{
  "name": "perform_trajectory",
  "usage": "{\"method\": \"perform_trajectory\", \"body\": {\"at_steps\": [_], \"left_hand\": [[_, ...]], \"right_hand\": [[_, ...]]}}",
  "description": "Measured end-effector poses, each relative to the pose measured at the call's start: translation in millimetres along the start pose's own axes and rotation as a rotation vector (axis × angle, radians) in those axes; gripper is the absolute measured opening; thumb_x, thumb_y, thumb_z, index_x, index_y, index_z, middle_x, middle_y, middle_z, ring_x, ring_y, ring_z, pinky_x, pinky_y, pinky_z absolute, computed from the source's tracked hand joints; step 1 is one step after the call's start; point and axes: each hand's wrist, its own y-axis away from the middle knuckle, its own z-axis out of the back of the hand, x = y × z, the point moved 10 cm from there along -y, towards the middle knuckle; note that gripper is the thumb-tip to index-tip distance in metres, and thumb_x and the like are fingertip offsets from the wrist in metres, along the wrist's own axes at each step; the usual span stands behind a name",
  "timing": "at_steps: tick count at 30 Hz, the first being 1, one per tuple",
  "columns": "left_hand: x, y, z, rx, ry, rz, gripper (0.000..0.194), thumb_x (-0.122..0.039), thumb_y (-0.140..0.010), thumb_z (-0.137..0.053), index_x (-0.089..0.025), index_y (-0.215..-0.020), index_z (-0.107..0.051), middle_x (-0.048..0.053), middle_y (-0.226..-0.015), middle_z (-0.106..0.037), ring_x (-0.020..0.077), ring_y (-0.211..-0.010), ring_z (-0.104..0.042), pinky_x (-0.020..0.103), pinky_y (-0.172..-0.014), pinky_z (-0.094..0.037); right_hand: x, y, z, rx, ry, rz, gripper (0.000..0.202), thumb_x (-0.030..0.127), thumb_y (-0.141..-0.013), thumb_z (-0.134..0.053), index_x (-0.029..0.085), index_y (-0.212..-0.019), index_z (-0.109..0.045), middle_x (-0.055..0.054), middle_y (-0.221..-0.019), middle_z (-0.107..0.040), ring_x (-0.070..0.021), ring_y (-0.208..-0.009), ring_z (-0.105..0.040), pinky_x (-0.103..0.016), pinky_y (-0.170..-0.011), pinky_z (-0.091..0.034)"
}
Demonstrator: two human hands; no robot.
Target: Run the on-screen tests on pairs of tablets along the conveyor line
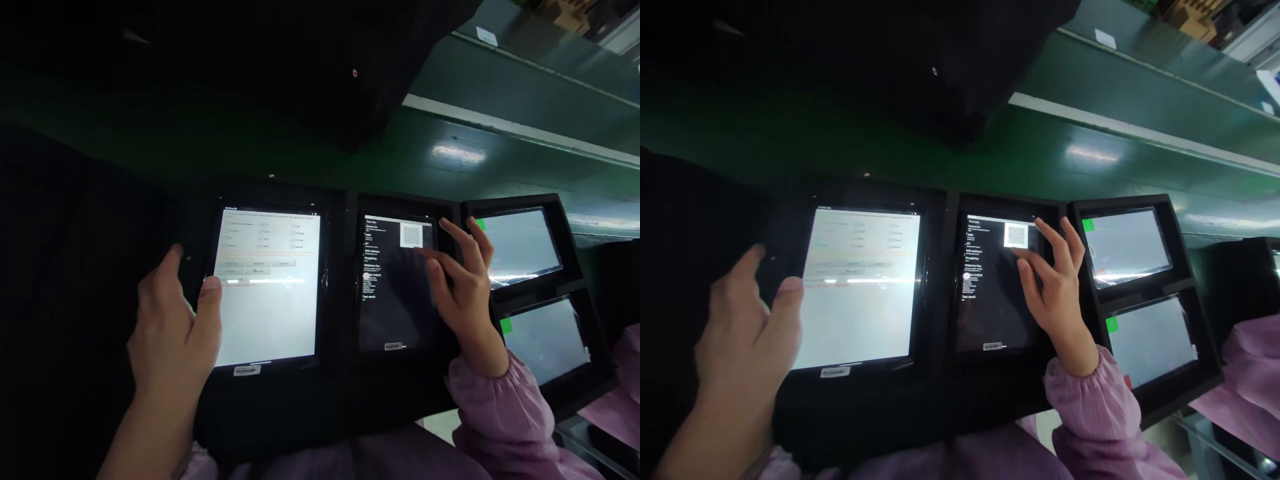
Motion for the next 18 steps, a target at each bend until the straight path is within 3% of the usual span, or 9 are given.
{"method": "perform_trajectory", "body": {"at_steps": [7,13,18], "left_hand": [[2,-1,0.4,0.018,-0.018,0.06,0.076,-0.038,-0.093,-0.048,-0.012,-0.164,-0.04,0.022,-0.164,-0.045,0.0481,-0.145,-0.05,0.076,-0.114,-0.041],[2,-6,-2.8,0.013,-0.048,0.04,0.076,-0.036,-0.094,-0.048,-0.012,-0.165,-0.038,0.023,-0.164,-0.045,0.048,-0.147,-0.048,0.078,-0.116,-0.038],[1,-6,-0.7,-0.014,-0.033,0.023,0.075,-0.037,-0.094,-0.048,-0.013,-0.165,-0.039,0.022,-0.164,-0.046,0.0472,-0.146,-0.05,0.078,-0.117,-0.036]], "right_hand": [[-13,1,-29,0.043,0.053,-0.033,0.035,0.036,-0.11,-0.05,0.026,-0.131,-0.076,-0.012,-0.163,-0.047,-0.0434,-0.159,-0.028,-0.074,-0.124,-0.031],[-15,4,-33,0.105,0.088,-0.041,0.036,0.038,-0.111,-0.049,0.026,-0.13,-0.076,-0.01,-0.167,-0.041,-0.0435,-0.162,-0.019,-0.073,-0.127,-0.029],[-12,1,-22,0.024,0.089,-0.048,0.037,0.037,-0.112,-0.045,0.029,-0.124,-0.079,-0.006,-0.164,-0.046,-0.0407,-0.161,-0.024,-0.073,-0.126,-0.031]]}}
